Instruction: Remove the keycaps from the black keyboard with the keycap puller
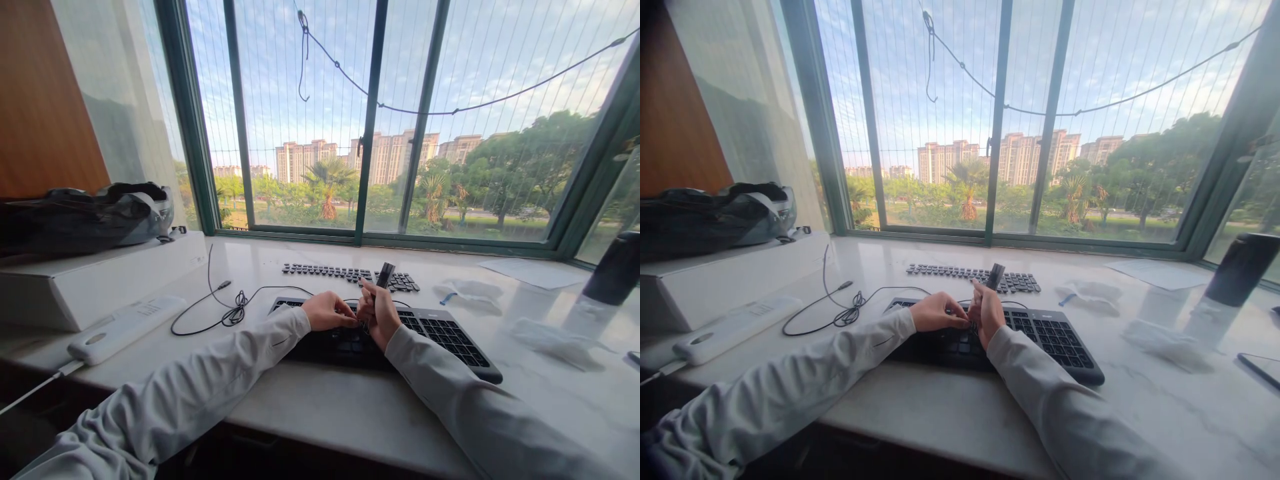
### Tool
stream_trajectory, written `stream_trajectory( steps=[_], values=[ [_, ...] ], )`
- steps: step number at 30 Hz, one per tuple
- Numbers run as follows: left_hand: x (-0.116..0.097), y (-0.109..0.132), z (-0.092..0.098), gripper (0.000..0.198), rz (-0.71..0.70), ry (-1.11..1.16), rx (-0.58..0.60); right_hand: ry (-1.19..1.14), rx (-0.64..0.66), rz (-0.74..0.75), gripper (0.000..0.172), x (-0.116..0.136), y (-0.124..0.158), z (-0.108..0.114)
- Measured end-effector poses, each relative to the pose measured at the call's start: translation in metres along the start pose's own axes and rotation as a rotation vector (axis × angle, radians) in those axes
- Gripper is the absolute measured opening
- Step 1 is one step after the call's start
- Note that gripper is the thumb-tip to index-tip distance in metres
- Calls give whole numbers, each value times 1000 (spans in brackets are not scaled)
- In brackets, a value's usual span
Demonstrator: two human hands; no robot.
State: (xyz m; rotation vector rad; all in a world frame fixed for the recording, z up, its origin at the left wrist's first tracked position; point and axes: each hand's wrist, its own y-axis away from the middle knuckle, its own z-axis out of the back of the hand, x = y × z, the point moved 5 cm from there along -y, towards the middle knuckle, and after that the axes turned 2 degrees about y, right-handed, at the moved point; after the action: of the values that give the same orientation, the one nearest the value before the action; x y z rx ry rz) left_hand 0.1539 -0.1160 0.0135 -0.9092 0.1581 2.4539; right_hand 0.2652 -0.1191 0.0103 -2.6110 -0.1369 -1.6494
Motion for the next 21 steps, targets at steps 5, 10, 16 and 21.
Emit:
stream_trajectory(
  steps=[5,10,16,21],
  values=[
    [2,-1,0,43,9,2,3,33,-29,5,43,-2,-2,1],
    [0,0,0,43,1,6,1,-2,-18,6,43,-3,-4,2],
    [0,1,0,43,-20,50,20,-59,85,-22,40,-5,-6,-2],
    [2,1,-3,45,-36,83,35,-45,63,-14,39,-4,-1,-5]
  ],
)
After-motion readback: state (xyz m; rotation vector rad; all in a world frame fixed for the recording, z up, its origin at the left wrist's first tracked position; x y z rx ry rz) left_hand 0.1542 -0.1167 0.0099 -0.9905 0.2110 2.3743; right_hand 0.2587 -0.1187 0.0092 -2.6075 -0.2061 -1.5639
